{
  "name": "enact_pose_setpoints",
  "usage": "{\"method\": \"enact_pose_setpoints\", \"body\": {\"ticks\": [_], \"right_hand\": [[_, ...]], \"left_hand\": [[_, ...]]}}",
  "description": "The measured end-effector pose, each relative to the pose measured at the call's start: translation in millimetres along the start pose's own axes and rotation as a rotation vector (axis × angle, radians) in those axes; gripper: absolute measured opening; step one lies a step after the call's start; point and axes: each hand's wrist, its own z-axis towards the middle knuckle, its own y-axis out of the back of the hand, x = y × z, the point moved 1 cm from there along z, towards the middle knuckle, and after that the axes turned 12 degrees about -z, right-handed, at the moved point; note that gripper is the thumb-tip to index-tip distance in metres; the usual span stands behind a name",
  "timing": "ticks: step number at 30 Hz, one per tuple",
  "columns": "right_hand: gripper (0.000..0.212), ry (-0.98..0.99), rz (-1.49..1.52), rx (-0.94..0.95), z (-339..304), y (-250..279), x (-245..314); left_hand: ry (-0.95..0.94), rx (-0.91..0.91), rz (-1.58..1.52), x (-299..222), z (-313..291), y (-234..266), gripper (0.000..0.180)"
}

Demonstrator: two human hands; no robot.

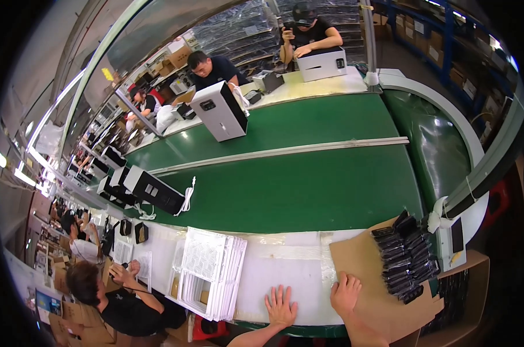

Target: Manually assemble electronic components into plastic housings on a production line.

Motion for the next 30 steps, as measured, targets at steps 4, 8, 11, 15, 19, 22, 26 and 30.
{"method": "enact_pose_setpoints", "body": {"ticks": [4,8,11,15,19,22,26,30], "right_hand": [[0.047,0.001,0.005,0.041,-1,1,3],[0.048,0.088,-0.034,0.050,-1,0,5],[0.047,-0.003,-0.098,0.097,-3,-2,2],[0.049,0.038,-0.130,0.061,-3,0,4],[0.048,0.027,-0.152,0.115,-1,1,12],[0.049,0.026,-0.151,0.110,-4,3,12],[0.048,0.027,-0.153,0.086,-6,5,11],[0.048,0.036,-0.171,0.096,-6,8,10]], "left_hand": [[0.052,-0.018,0.004,2,-3,1,0.072],[0.049,-0.016,0.039,-2,-3,3,0.071],[0.044,-0.027,0.033,-4,3,4,0.071],[-0.006,-0.057,0.037,-5,3,14,0.072],[0.031,-0.067,0.023,-3,-3,12,0.073],[0.027,-0.067,0.010,-3,-5,12,0.073],[0.020,-0.055,-0.001,-4,-8,11,0.073],[0.023,-0.024,0.008,-5,-7,12,0.073]]}}
